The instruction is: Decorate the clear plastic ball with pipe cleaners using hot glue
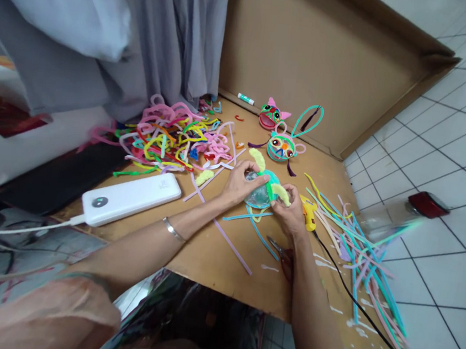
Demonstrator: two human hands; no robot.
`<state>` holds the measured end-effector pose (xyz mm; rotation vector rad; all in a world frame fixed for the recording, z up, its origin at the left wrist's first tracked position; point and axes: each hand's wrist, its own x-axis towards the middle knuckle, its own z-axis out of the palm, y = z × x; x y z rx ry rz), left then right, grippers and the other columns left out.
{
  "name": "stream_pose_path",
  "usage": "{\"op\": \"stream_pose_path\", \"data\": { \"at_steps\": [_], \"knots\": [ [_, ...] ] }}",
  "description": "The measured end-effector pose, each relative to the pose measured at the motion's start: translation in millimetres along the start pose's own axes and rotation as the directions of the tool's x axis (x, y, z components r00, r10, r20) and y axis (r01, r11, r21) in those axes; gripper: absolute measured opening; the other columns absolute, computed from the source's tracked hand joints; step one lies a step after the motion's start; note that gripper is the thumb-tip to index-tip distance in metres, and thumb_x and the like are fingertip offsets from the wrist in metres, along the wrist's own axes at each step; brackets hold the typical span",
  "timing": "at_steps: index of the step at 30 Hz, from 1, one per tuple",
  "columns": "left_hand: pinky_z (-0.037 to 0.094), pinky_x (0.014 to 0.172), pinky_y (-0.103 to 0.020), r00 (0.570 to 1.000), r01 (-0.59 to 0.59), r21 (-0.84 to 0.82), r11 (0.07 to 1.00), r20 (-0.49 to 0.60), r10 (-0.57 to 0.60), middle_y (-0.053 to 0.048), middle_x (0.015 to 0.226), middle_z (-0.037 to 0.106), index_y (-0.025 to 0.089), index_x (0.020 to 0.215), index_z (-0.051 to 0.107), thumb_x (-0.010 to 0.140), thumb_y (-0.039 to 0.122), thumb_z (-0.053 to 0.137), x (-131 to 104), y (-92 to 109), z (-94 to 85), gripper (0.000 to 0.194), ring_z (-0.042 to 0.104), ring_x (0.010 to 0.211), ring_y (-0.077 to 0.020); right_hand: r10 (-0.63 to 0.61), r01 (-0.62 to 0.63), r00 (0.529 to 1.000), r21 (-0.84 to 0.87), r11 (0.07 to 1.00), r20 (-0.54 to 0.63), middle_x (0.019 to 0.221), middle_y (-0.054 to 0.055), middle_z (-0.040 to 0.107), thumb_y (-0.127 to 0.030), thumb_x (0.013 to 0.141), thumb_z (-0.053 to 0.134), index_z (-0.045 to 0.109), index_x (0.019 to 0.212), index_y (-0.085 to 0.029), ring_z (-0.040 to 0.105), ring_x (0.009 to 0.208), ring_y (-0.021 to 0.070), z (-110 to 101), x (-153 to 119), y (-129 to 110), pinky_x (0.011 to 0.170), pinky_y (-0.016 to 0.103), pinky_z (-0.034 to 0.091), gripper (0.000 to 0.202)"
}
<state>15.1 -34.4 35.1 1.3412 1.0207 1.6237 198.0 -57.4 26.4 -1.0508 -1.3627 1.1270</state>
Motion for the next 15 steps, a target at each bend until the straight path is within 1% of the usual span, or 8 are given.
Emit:
{"op": "stream_pose_path", "data": {
  "at_steps": [4,8,12,15],
  "knots": [
    [0.043,0.075,-0.026,1.000,-0.007,-0.015,1.000,0.007,0.007,0.000,0.081,0.058,0.019,0.079,0.061,0.065,0.033,0.083,2.2,-5.1,0.5,0.030,0.053,0.077,-0.0146,0.003,-0.003,1.000,0.009,1.000,0.010,0.104,-0.002,0.063,-0.032,0.056,0.083,0.044,0.097,-0.028,0.062,0.089,0.0142,-1.0,0.3,0.4,0.080,0.026,0.054,0.056],
    [0.041,0.072,-0.026,1.000,0.016,-0.064,0.998,0.009,-0.016,0.002,0.077,0.056,0.019,0.078,0.057,0.066,0.033,0.079,3.0,-5.7,2.3,0.029,0.050,0.072,-0.0128,0.014,-0.014,1.000,0.022,1.000,0.002,0.103,-0.002,0.063,-0.032,0.054,0.084,0.044,0.096,-0.028,0.062,0.089,0.0140,0.4,0.4,-1.8,0.080,0.027,0.053,0.058],
    [0.037,0.067,-0.025,0.999,0.036,-0.069,0.997,-0.004,-0.036,0.004,0.072,0.051,0.019,0.076,0.053,0.065,0.030,0.079,1.7,-4.0,3.7,0.030,0.045,0.067,-0.0117,0.010,-0.010,1.000,0.013,1.000,0.003,0.099,-0.002,0.062,-0.033,0.055,0.084,0.044,0.095,-0.028,0.062,0.087,0.0138,1.9,0.1,-3.9,0.079,0.027,0.053,0.057],
    [0.033,0.064,-0.025,0.998,0.038,-0.056,0.998,-0.041,-0.041,0.006,0.069,0.045,0.020,0.072,0.046,0.065,0.029,0.079,-0.1,-2.5,4.2,0.035,0.039,0.065,-0.0110,0.001,-0.001,1.000,0.006,1.000,0.005,0.097,-0.003,0.062,-0.033,0.055,0.083,0.045,0.095,-0.028,0.062,0.085,0.0136,2.1,0.0,-4.9,0.078,0.026,0.054,0.056]
  ]
}}
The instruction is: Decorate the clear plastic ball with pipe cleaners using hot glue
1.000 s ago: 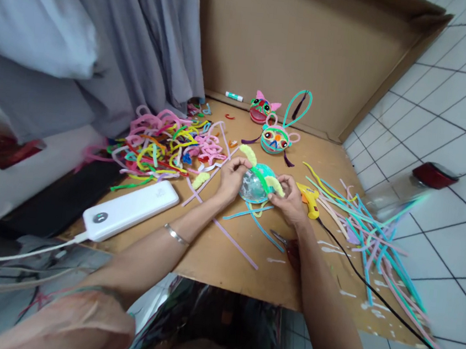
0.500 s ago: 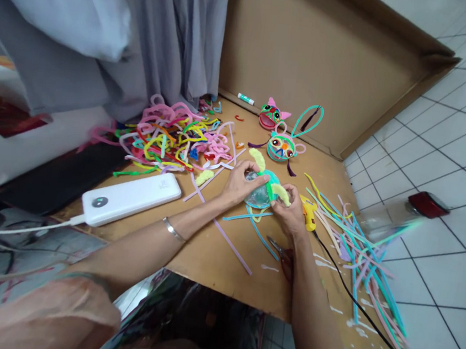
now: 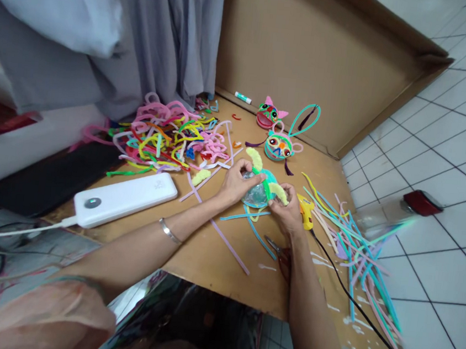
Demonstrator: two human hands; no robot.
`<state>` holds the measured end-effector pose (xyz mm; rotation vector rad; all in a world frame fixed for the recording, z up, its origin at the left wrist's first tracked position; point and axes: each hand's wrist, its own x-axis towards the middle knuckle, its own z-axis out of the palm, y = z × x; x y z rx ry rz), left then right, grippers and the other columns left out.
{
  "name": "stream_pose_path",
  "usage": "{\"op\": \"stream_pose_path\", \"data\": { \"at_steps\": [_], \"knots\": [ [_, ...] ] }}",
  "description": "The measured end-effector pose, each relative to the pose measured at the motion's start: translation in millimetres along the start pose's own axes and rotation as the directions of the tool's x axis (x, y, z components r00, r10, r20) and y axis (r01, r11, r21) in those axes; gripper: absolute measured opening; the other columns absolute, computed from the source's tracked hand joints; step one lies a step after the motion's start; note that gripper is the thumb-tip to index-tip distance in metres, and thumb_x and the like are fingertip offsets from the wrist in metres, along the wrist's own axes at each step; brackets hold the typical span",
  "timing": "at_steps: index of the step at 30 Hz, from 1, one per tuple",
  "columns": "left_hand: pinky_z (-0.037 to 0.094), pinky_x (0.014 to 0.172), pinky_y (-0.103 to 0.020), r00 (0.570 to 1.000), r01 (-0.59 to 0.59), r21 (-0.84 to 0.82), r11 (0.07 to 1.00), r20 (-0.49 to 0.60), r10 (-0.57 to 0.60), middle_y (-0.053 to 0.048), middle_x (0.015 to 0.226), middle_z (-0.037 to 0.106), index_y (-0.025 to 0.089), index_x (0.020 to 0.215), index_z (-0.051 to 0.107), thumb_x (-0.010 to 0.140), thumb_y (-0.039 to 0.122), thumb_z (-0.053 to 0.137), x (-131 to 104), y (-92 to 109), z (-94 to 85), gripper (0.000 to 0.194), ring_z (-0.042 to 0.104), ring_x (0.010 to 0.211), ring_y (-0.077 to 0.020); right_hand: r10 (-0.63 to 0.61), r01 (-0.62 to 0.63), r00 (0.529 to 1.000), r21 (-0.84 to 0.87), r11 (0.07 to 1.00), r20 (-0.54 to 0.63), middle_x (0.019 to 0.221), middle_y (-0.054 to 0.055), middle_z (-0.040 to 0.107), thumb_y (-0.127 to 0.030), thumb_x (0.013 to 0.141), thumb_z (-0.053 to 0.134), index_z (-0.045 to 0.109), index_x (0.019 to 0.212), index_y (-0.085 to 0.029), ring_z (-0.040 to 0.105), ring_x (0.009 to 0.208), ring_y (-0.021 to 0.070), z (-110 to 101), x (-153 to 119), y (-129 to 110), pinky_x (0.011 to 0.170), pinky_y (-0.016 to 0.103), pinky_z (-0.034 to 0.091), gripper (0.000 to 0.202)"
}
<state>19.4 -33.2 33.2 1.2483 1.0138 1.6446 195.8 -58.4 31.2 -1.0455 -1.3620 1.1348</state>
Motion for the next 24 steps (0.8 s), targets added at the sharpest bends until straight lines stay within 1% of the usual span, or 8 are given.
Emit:
{"op": "stream_pose_path", "data": {
  "at_steps": [2,4,8,11,15,19,21,24],
  "knots": [
    [0.031,0.063,-0.025,1.000,0.004,0.020,1.000,-0.027,-0.003,0.006,0.067,0.040,0.021,0.070,0.040,0.065,0.029,0.080,-0.9,-0.4,0.5,0.041,0.035,0.064,-0.0106,-0.004,0.004,1.000,-0.005,1.000,0.000,0.097,-0.002,0.062,-0.033,0.055,0.083,0.044,0.094,-0.028,0.061,0.085,0.0136,-0.2,0.2,-0.1,0.077,0.026,0.054,0.055],
    [0.032,0.064,-0.025,0.998,0.026,0.020,0.999,-0.057,-0.025,0.007,0.067,0.038,0.021,0.068,0.037,0.064,0.030,0.082,-1.0,-2.8,1.7,0.046,0.035,0.064,-0.0107,-0.009,0.009,1.000,-0.022,1.000,-0.004,0.098,-0.002,0.062,-0.034,0.055,0.083,0.044,0.094,-0.028,0.061,0.085,0.0140,-0.5,0.4,0.3,0.077,0.026,0.054,0.055],
    [0.038,0.068,-0.025,0.989,0.100,-0.067,0.993,-0.106,-0.106,0.004,0.074,0.049,0.021,0.076,0.048,0.057,0.028,0.088,1.2,-9.4,4.2,0.045,0.045,0.071,-0.0120,-0.020,0.020,1.000,-0.042,0.999,0.001,0.098,-0.002,0.062,-0.035,0.057,0.082,0.044,0.096,-0.028,0.062,0.087,0.0142,-1.0,0.2,2.0,0.079,0.027,0.054,0.054],
    [0.042,0.071,-0.026,0.988,0.131,-0.108,0.986,-0.065,-0.138,0.002,0.079,0.056,0.019,0.082,0.056,0.056,0.028,0.089,3.3,-10.8,3.5,0.043,0.052,0.076,-0.0143,-0.011,0.011,1.000,-0.021,1.000,0.004,0.097,-0.003,0.062,-0.033,0.057,0.082,0.045,0.096,-0.028,0.062,0.088,0.0140,-0.5,-0.3,2.0,0.081,0.027,0.054,0.054],
    [0.041,0.070,-0.026,0.996,0.079,-0.030,0.996,0.036,-0.078,0.001,0.072,0.057,0.017,0.070,0.060,0.064,0.031,0.084,4.8,-8.7,-0.3,0.028,0.053,0.076,-0.0160,0.001,-0.001,1.000,0.014,1.000,0.003,0.099,-0.002,0.062,-0.031,0.055,0.083,0.044,0.095,-0.028,0.062,0.091,0.0146,1.0,-0.8,-0.4,0.083,0.028,0.054,0.055],
    [0.039,0.069,-0.026,0.999,0.042,0.062,0.997,0.015,-0.043,0.001,0.071,0.056,0.018,0.070,0.062,0.069,0.030,0.078,4.5,-9.7,-1.3,0.021,0.051,0.076,-0.0156,0.010,-0.010,1.000,0.002,1.000,-0.003,0.100,-0.002,0.063,-0.032,0.055,0.082,0.044,0.095,-0.028,0.063,0.092,0.0154,1.8,-1.0,-2.3,0.082,0.028,0.055,0.055],
    [0.038,0.068,-0.026,0.998,0.058,0.083,0.995,0.011,-0.059,0.002,0.071,0.055,0.018,0.073,0.061,0.072,0.031,0.075,3.5,-11.2,-0.7,0.019,0.049,0.073,-0.0146,0.004,-0.004,1.000,-0.012,1.000,-0.001,0.100,-0.002,0.063,-0.032,0.056,0.081,0.044,0.095,-0.028,0.062,0.092,0.0151,1.6,-1.0,-2.1,0.083,0.028,0.054,0.054],
    [0.036,0.066,-0.026,0.995,0.085,0.100,0.991,0.036,-0.089,0.004,0.070,0.053,0.020,0.077,0.058,0.076,0.032,0.073,1.6,-11.8,0.0,0.019,0.047,0.069,-0.0136,-0.008,0.008,1.000,-0.029,1.000,0.005,0.100,-0.002,0.062,-0.032,0.057,0.081,0.044,0.096,-0.028,0.062,0.093,0.0150,1.2,-0.8,-0.8,0.083,0.028,0.054,0.053]
  ]
}}
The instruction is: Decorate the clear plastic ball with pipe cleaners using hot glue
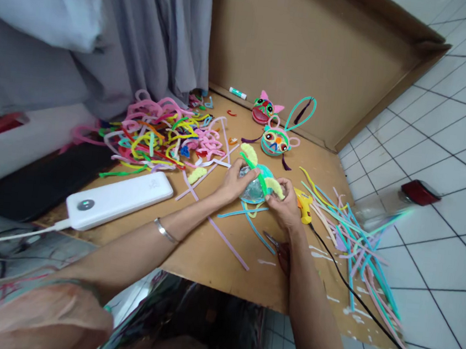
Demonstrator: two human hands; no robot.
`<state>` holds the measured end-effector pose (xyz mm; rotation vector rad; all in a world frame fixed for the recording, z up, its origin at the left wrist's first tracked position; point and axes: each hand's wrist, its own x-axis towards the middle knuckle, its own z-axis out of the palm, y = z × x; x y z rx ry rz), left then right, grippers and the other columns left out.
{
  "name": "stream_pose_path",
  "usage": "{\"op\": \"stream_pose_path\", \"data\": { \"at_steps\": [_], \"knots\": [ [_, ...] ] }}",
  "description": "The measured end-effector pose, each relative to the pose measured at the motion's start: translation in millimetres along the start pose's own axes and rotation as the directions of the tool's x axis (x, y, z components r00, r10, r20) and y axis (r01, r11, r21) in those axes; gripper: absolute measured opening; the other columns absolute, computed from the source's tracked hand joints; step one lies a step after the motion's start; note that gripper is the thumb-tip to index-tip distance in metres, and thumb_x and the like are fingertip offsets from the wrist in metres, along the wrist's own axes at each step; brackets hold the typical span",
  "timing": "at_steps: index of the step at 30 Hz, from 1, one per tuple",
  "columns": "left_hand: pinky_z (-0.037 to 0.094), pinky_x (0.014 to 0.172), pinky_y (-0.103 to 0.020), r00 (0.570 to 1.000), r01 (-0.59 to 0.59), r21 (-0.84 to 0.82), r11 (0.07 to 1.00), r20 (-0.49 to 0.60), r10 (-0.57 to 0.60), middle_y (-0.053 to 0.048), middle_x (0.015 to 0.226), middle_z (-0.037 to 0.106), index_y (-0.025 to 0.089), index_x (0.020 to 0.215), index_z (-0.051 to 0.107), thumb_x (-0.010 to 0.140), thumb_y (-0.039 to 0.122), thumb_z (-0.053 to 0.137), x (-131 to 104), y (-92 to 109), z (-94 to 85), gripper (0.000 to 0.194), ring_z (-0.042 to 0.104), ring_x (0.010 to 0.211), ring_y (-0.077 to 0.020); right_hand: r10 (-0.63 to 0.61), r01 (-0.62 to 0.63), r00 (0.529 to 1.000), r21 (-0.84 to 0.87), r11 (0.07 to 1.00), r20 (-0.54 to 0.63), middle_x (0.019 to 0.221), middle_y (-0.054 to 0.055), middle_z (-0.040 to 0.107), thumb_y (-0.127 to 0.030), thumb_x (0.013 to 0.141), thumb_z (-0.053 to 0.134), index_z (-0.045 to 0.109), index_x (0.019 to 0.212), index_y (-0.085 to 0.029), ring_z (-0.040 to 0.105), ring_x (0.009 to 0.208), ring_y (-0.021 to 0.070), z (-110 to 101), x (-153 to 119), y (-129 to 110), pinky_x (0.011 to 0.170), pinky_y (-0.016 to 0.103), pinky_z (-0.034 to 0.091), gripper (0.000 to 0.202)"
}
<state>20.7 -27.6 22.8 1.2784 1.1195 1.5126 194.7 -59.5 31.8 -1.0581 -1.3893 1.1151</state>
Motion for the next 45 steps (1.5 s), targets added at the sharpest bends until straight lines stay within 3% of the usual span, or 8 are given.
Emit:
{"op": "stream_pose_path", "data": {
  "at_steps": [11,17,26,34,45],
  "knots": [
    [0.040,0.073,-0.027,0.999,-0.038,-0.035,0.999,-0.007,0.037,0.003,0.078,0.057,0.021,0.082,0.055,0.080,0.029,0.070,-3.6,0.9,0.1,0.018,0.052,0.076,-0.0152,0.010,-0.008,1.000,0.081,0.997,-0.029,0.102,-0.001,0.064,-0.034,0.054,0.086,0.046,0.096,-0.028,0.065,0.094,0.0154,2.6,1.1,2.7,0.089,0.031,0.055,0.059],
    [0.039,0.068,-0.026,0.999,-0.018,-0.059,0.998,-0.037,0.015,0.002,0.076,0.056,0.020,0.081,0.055,0.081,0.034,0.069,-2.0,-2.3,0.1,0.020,0.051,0.073,-0.0141,0.020,-0.014,0.999,0.158,0.987,-0.035,0.101,-0.001,0.064,-0.034,0.054,0.089,0.046,0.095,-0.028,0.065,0.094,0.0148,4.9,1.1,1.2,0.088,0.029,0.054,0.060],
    [0.034,0.057,-0.024,0.976,0.190,-0.242,0.951,-0.060,-0.210,0.006,0.062,0.047,0.020,0.071,0.046,0.076,0.037,0.070,-4.7,17.9,4.2,0.029,0.043,0.058,-0.0102,-0.032,0.053,0.995,0.225,0.973,-0.098,0.096,-0.003,0.063,-0.035,0.054,0.089,0.051,0.090,-0.027,0.059,0.087,0.0142,14.3,1.1,2.8,0.078,0.026,0.051,0.053],
    [0.038,0.058,-0.024,0.969,0.234,-0.337,0.912,0.004,-0.247,0.005,0.065,0.050,0.019,0.073,0.049,0.071,0.041,0.073,-6.4,21.3,2.9,0.032,0.046,0.059,-0.0100,-0.065,0.093,0.991,0.256,0.962,-0.114,0.091,-0.004,0.061,-0.032,0.055,0.088,0.051,0.085,-0.027,0.055,0.080,0.0127,21.7,-2.2,-1.4,0.071,0.024,0.048,0.048],
    [0.036,0.056,-0.024,0.963,0.248,-0.339,0.907,-0.018,-0.270,0.005,0.063,0.047,0.020,0.070,0.045,0.070,0.039,0.070,-8.8,26.0,3.6,0.032,0.043,0.059,-0.0099,-0.097,0.120,0.987,0.188,0.975,-0.125,0.093,-0.003,0.061,-0.037,0.058,0.085,0.049,0.088,-0.027,0.057,0.086,0.0150,23.4,-2.7,-2.8,0.075,0.027,0.049,0.047]
  ]
}}
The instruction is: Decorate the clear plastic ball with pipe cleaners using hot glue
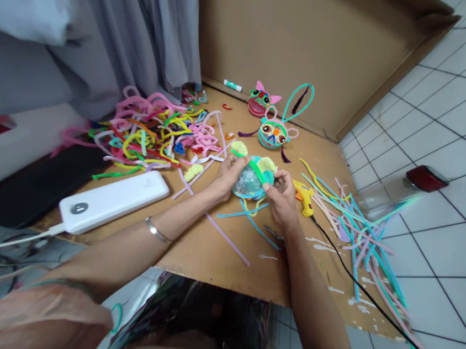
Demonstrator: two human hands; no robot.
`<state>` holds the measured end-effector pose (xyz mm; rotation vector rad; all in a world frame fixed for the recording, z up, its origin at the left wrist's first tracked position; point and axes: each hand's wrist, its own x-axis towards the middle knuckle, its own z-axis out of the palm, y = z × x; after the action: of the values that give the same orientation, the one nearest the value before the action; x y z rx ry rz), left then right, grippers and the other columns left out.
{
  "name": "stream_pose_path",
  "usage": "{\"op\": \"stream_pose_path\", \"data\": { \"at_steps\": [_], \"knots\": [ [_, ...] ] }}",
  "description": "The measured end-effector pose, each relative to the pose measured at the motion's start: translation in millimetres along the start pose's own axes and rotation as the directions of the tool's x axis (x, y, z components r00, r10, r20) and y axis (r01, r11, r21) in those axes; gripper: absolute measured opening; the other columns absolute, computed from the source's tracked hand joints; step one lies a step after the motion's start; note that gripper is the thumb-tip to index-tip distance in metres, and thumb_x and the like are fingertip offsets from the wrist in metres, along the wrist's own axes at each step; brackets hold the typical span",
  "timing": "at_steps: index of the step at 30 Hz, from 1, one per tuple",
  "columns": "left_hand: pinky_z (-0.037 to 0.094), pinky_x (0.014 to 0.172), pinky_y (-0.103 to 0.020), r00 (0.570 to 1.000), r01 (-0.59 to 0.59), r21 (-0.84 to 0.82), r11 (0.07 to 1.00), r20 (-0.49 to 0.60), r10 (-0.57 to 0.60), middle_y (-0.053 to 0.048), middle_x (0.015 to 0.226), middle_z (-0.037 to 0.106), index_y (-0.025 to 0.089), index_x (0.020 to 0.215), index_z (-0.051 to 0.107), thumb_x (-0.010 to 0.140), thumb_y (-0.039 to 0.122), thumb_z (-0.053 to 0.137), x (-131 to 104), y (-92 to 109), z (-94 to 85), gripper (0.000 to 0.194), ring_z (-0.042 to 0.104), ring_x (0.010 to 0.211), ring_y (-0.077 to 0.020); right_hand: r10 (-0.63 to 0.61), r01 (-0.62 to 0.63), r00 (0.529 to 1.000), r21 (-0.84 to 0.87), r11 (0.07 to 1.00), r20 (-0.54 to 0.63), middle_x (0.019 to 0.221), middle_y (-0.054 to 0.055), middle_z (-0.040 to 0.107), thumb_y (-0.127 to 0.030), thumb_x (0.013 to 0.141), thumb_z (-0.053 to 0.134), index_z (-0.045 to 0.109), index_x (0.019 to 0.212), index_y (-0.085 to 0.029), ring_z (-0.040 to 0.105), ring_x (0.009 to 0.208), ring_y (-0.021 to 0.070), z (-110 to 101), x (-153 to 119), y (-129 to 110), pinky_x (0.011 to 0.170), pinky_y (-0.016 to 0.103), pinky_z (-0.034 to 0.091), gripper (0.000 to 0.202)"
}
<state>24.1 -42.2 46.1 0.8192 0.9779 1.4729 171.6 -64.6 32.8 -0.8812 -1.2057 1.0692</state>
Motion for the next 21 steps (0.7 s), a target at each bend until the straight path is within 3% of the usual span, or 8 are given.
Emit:
{"op": "stream_pose_path", "data": {
  "at_steps": [9,21],
  "knots": [
    [0.036,0.056,-0.023,0.998,-0.057,-0.042,0.997,0.025,0.058,0.006,0.062,0.043,0.021,0.068,0.043,0.070,0.038,0.069,1.0,-5.7,-1.8,0.032,0.041,0.058,-0.0097,-0.072,0.070,0.997,-0.102,0.992,-0.010,0.097,-0.002,0.061,-0.039,0.063,0.081,0.048,0.091,-0.027,0.056,0.086,0.0154,-2.3,-0.8,3.2,0.073,0.027,0.047,0.045],
    [0.035,0.055,-0.022,0.999,-0.033,-0.051,0.998,0.036,0.035,0.007,0.061,0.043,0.021,0.070,0.043,0.076,0.034,0.068,-0.2,-4.7,-0.3,0.029,0.042,0.056,-0.0093,-0.038,0.038,0.999,0.016,0.999,-0.008,0.100,-0.001,0.061,-0.037,0.059,0.084,0.047,0.090,-0.028,0.058,0.092,0.0169,2.9,-3.0,-2.1,0.081,0.030,0.050,0.049]
  ]
}}
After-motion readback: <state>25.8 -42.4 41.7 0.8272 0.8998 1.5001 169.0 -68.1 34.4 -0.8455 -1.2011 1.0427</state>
